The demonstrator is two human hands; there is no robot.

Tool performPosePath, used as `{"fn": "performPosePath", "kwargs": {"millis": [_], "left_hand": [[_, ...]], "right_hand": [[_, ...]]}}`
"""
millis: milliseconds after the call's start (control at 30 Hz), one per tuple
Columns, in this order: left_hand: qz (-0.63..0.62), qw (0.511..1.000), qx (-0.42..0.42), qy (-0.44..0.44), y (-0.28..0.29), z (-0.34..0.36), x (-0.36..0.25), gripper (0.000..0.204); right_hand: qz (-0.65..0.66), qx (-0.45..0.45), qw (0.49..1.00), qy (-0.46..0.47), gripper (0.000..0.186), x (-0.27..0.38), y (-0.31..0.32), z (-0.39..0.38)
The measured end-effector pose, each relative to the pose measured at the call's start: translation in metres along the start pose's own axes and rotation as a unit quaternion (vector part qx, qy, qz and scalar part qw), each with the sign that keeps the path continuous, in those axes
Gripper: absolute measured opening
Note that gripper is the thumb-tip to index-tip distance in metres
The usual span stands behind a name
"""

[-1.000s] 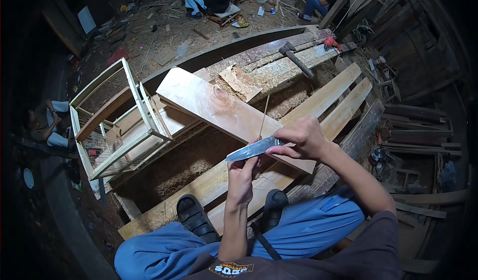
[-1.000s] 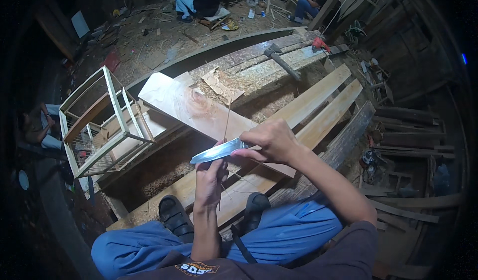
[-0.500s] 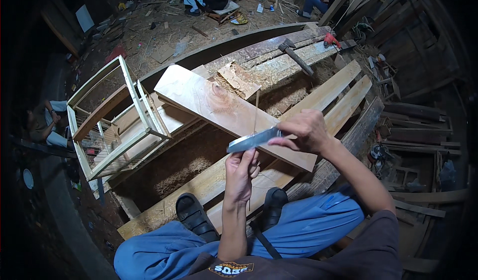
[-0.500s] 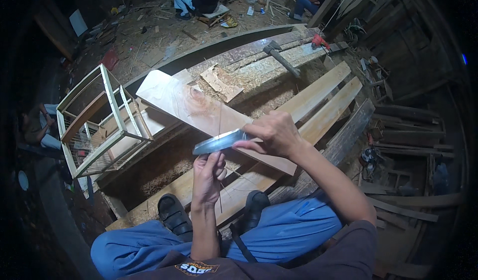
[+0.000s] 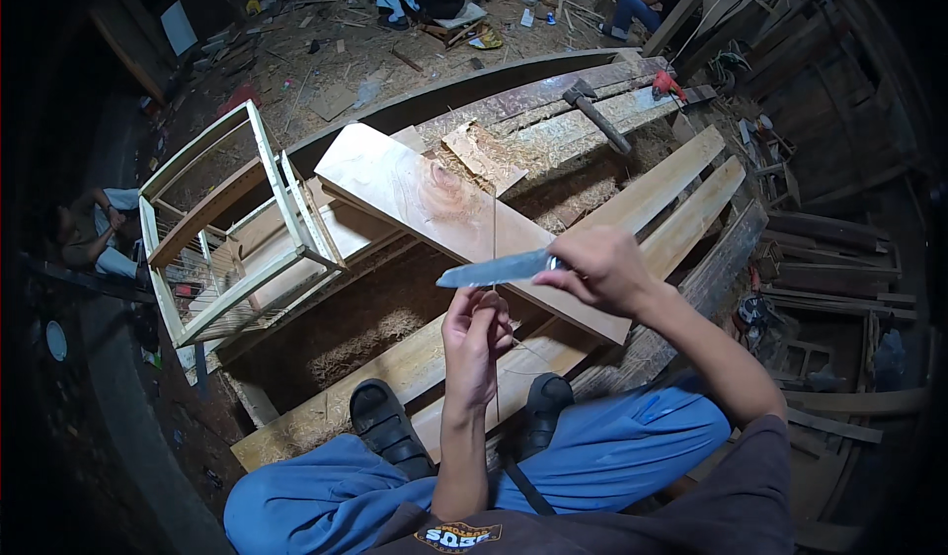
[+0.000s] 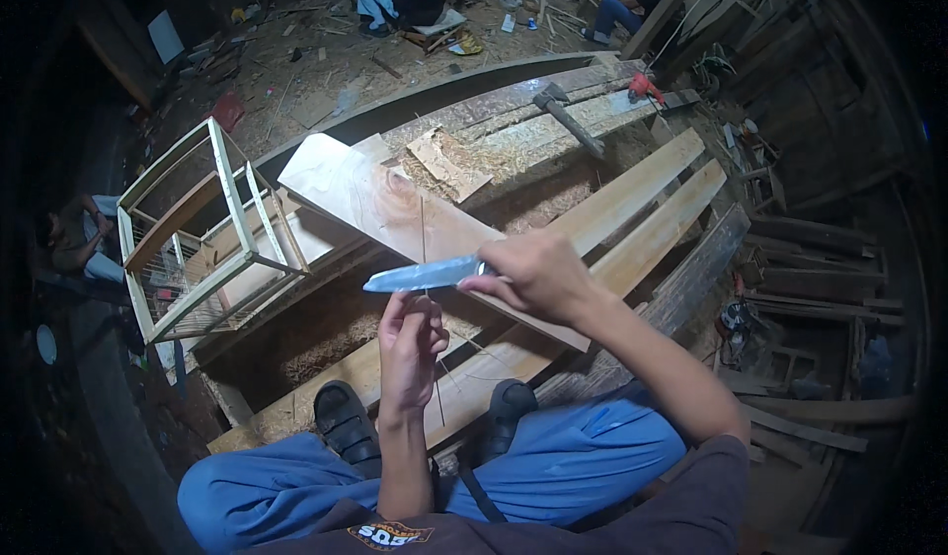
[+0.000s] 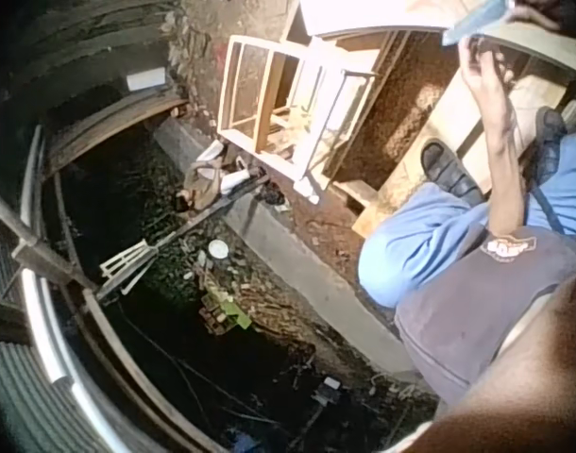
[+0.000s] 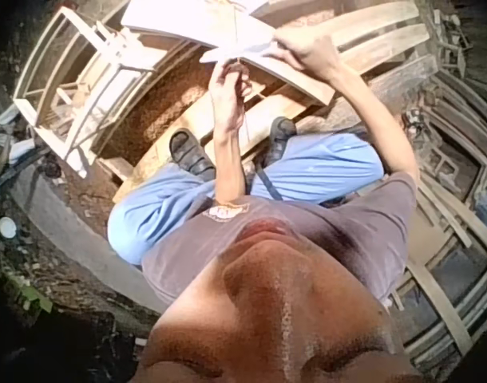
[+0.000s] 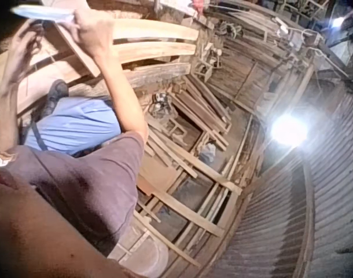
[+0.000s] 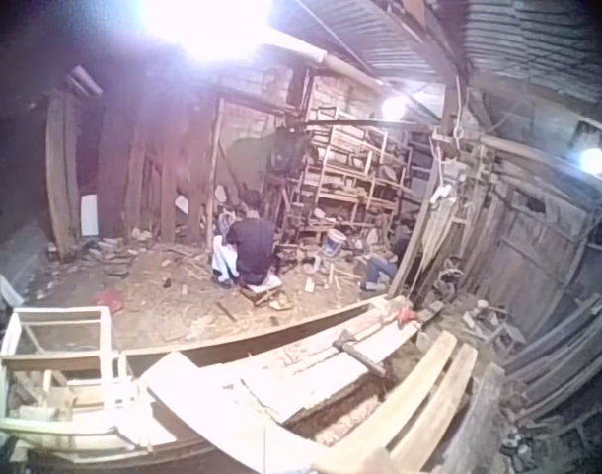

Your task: The person whittles a thin wooden dowel with a knife, periodically fitting it into the wooden frame of a bird cage to check for size and alignment.

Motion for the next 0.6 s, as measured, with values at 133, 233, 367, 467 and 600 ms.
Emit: {"fn": "performPosePath", "kwargs": {"millis": [133,233,367,467,600], "left_hand": [[0.073,0.997,-0.031,0.003,-0.004,-0.006,0.000,0.030],[0.071,0.997,-0.019,0.019,-0.011,-0.009,-0.003,0.037],[0.106,0.994,-0.019,0.021,-0.015,-0.011,-0.005,0.040],[0.100,0.995,0.002,0.017,-0.014,-0.010,-0.006,0.041],[0.090,0.996,0.009,-0.006,-0.015,-0.009,-0.004,0.036]], "right_hand": [[0.052,0.050,0.997,-0.009,0.034,0.010,-0.017,0.005],[0.058,0.062,0.996,-0.008,0.034,0.011,-0.020,0.001],[0.053,0.053,0.997,0.016,0.033,0.009,-0.011,0.000],[0.047,0.038,0.998,0.026,0.033,0.007,-0.002,0.000],[0.009,0.025,0.999,0.023,0.033,0.003,0.010,-0.004]]}}
Point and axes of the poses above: each hand's wrist, its own z-axis towards the middle knuckle, its own y-axis out of the back of the hand, x = y × z, the point moved 4 cm from there along z, towards the middle knuckle, and after that the axes turned 7 degrees about z, right-handed, at the moved point
